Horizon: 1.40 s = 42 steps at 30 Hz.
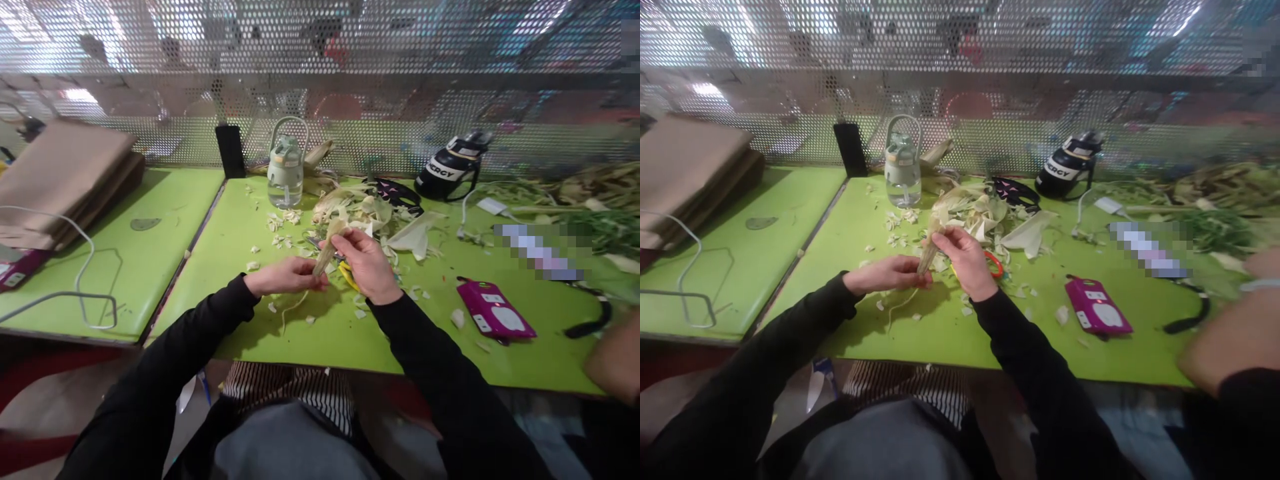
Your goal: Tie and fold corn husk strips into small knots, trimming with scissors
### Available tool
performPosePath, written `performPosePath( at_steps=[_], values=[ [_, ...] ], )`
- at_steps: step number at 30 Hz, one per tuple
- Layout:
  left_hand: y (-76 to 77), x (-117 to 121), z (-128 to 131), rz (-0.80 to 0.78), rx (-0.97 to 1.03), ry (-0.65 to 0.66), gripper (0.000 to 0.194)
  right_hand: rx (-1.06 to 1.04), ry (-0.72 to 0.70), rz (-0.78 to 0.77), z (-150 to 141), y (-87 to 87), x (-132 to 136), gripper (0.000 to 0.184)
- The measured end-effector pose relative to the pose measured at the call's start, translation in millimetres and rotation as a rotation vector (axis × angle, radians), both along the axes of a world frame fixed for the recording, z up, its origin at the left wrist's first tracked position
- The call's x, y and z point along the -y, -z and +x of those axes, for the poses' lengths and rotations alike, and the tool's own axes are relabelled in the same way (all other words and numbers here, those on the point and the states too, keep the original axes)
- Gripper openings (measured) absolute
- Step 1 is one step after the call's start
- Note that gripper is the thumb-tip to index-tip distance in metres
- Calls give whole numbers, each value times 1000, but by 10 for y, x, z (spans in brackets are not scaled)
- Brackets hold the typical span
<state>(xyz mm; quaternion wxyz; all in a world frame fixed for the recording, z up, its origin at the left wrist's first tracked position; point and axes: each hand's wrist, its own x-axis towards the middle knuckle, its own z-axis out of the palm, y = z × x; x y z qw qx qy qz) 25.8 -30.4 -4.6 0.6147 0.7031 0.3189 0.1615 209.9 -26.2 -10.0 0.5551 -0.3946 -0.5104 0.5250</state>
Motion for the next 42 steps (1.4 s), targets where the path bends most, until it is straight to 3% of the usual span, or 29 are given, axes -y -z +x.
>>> performPosePath(
  at_steps=[4, 8, 13, 16, 22, 28, 35, 42],
  values=[
    [-136, 30, 18, 158, 70, -165, 15, 12, 10, 5, -65, 21, 36, 35],
    [-207, 98, 94, 39, 116, -225, 18, 100, 26, 25, -94, -7, 78, 35],
    [-227, 160, 121, 4, 102, -191, 12, 269, -65, 4, 5, -57, 83, 44],
    [-203, 174, 132, 38, 128, -211, 16, 281, -21, -9, 26, -76, 95, 48],
    [-76, 197, 202, 192, 114, -223, 23, 89, -16, -89, -9, -154, 144, 42],
    [-5, 170, 167, 237, 54, -195, 27, -42, -179, -182, 130, -227, 110, 39],
    [-75, 106, 132, 65, 54, -131, 21, 288, -200, -8, 156, -156, 106, 35],
    [-59, 132, 200, 356, -10, -203, 33, 262, -118, -70, 143, -152, 95, 37]
  ],
)
